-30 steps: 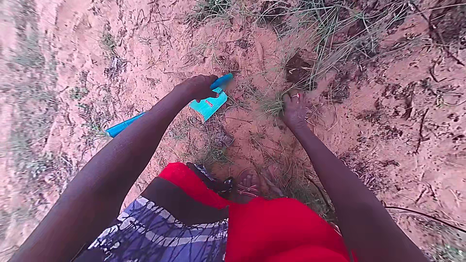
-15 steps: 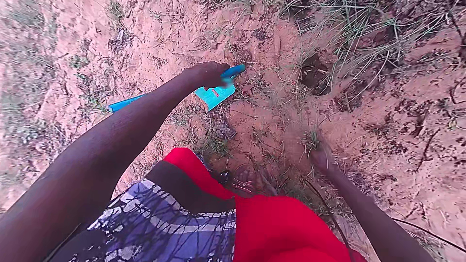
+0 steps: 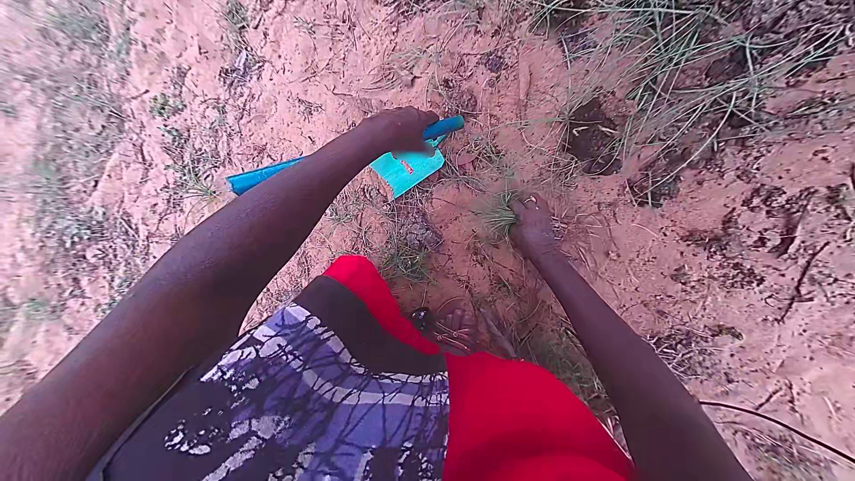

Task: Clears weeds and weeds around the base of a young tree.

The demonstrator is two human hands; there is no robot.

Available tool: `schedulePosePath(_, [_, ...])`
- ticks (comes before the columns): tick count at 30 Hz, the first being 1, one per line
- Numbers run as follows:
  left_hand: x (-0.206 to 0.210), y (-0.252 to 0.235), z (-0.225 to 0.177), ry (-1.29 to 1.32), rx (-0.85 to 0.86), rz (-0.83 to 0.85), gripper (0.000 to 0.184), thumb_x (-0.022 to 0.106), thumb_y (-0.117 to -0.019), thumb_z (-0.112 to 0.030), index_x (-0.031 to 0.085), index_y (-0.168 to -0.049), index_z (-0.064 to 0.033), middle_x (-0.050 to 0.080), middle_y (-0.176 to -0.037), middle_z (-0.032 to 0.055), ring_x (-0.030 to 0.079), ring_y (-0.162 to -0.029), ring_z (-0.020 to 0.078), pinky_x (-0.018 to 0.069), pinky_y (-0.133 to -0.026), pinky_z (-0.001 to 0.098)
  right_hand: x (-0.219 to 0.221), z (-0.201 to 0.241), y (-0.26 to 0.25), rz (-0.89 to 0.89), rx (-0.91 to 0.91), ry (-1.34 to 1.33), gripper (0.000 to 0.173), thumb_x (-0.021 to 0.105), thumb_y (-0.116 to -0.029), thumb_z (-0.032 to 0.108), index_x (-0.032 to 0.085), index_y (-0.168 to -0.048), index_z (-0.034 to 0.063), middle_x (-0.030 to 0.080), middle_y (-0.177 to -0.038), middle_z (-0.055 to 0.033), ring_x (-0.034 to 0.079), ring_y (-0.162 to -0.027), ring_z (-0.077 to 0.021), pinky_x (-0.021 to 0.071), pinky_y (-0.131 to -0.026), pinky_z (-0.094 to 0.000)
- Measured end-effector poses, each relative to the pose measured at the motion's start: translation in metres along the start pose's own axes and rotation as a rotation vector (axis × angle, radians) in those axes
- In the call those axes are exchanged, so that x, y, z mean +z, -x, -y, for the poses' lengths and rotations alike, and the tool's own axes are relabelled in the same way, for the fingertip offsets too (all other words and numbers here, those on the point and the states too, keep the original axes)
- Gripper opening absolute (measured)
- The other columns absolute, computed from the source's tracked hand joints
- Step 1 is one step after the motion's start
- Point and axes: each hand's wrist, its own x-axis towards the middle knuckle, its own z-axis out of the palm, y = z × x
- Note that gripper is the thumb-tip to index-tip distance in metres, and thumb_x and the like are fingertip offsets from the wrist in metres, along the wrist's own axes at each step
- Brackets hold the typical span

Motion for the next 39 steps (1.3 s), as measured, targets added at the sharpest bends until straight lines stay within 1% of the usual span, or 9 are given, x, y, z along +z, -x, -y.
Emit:
schedulePosePath(6, [0.002, -0.001, 0.002, 0.006, 0.003, 0.003, 0.053, 0.066, -0.101, -0.033, 0.047, -0.146, -0.0127, 0.066, -0.113, 0.0222, 0.067, -0.086, 0.0376, 0.0544, -0.074, 0.0555, -0.011, 0.007, -0.006, 0.016, 0.279, -0.38, 0.026, 0.057, -0.1008, 0.004, 0.066, -0.122, -0.0082, 0.069, -0.107, -0.0301, 0.068, -0.101, -0.0415, 0.0512, -0.091, -0.0602])
schedulePosePath(11, [0.001, -0.001, -0.001, -0.042, 0.007, -0.01, 0.051, 0.066, -0.1009, -0.032, 0.049, -0.145, -0.0118, 0.066, -0.116, 0.024, 0.067, -0.097, 0.0428, 0.0528, -0.081, 0.0618, -0.046, -0.021, 0.084, 0.039, 0.53, -0.488, 0.021, 0.051, -0.1016, 0.004, 0.061, -0.117, -0.0077, 0.061, -0.09, -0.0056, 0.058, -0.076, -0.0049, 0.0514, -0.073, -0.0257])
schedulePosePath(15, [0.001, 0.002, -0.003, -0.095, 0.001, -0.024, 0.047, 0.065, -0.1009, -0.03, 0.05, -0.141, -0.0101, 0.066, -0.115, 0.0245, 0.066, -0.105, 0.0454, 0.0502, -0.086, 0.065, -0.103, -0.076, 0.141, 0.064, 0.384, -0.214, 0.027, 0.06, -0.0913, 0.008, 0.067, -0.11, -0.0106, 0.071, -0.098, -0.0215, 0.069, -0.092, -0.023, 0.0541, -0.088, -0.0467])
schedulePosePath(20, [0.001, -0.005, -0.002, -0.058, 0.018, -0.012, 0.05, 0.066, -0.1008, -0.029, 0.048, -0.144, -0.0113, 0.065, -0.118, 0.0252, 0.066, -0.104, 0.0458, 0.0509, -0.085, 0.0646, -0.068, -0.03, 0.068, 0.105, 0.13, -0.043, 0.03, 0.062, -0.0875, -0.003, 0.068, -0.115, -0.0129, 0.068, -0.111, -0.0355, 0.067, -0.104, -0.0524, 0.0489, -0.091, -0.0675])
schedulePosePath(23, [0.002, -0.004, -0.001, -0.045, 0.018, -0.027, 0.05, 0.066, -0.1006, -0.029, 0.048, -0.144, -0.0118, 0.066, -0.117, 0.0245, 0.066, -0.104, 0.0452, 0.051, -0.085, 0.0645, -0.019, 0.013, -0.001, 0.16, 0.32, 0.044, 0.058, 0.066, -0.0916, 0.001, 0.05, -0.147, -0.0038, 0.052, -0.146, -0.0316, 0.056, -0.129, -0.0506, 0.045, -0.102, -0.0679])
schedulePosePath(25, [0.002, -0.005, 0.001, -0.039, 0.015, -0.026, 0.05, 0.066, -0.1007, -0.03, 0.048, -0.145, -0.0127, 0.066, -0.118, 0.0236, 0.066, -0.103, 0.0442, 0.0514, -0.085, 0.0637, 0.002, 0.03, -0.027, 0.105, 0.335, 0.075, 0.064, 0.072, -0.088, 0.003, 0.048, -0.146, -0.0056, 0.043, -0.152, -0.0323, 0.048, -0.136, -0.0522, 0.0439, -0.106, -0.0668])
schedulePosePath(28, [0.004, -0.009, 0.001, -0.028, 0.017, -0.007, 0.052, 0.066, -0.1005, -0.029, 0.047, -0.145, -0.0118, 0.065, -0.118, 0.0243, 0.066, -0.103, 0.0443, 0.0518, -0.083, 0.0636, 0.015, 0.038, -0.029, 0.106, 0.117, 0.121, 0.038, 0.071, -0.0844, 0.0, 0.067, -0.12, -0.0104, 0.06, -0.129, -0.0357, 0.049, -0.131, -0.0556, 0.0347, -0.111, -0.0676])
schedulePosePath(31, [0.001, -0.011, 0.001, -0.026, 0.006, -0.004, 0.053, 0.067, -0.1005, -0.031, 0.046, -0.146, -0.0126, 0.065, -0.116, 0.0244, 0.067, -0.098, 0.0441, 0.0528, -0.08, 0.0626, 0.005, 0.03, -0.035, 0.137, 0.057, 0.058, 0.021, 0.065, -0.0913, -0.001, 0.069, -0.11, -0.0102, 0.068, -0.114, -0.0335, 0.063, -0.116, -0.0526, 0.0458, -0.099, -0.0678])
schedulePosePath(39, [0.001, -0.01, 0.001, -0.038, 0.029, 0.007, 0.054, 0.066, -0.1008, -0.031, 0.046, -0.147, -0.0107, 0.065, -0.118, 0.0257, 0.066, -0.104, 0.0456, 0.0509, -0.085, 0.0647, -0.059, -0.009, 0.029, 0.206, 0.374, -0.292, 0.028, 0.056, -0.1003, 0.004, 0.065, -0.124, -0.0087, 0.068, -0.114, -0.0295, 0.066, -0.111, -0.0375, 0.0466, -0.101, -0.0559])
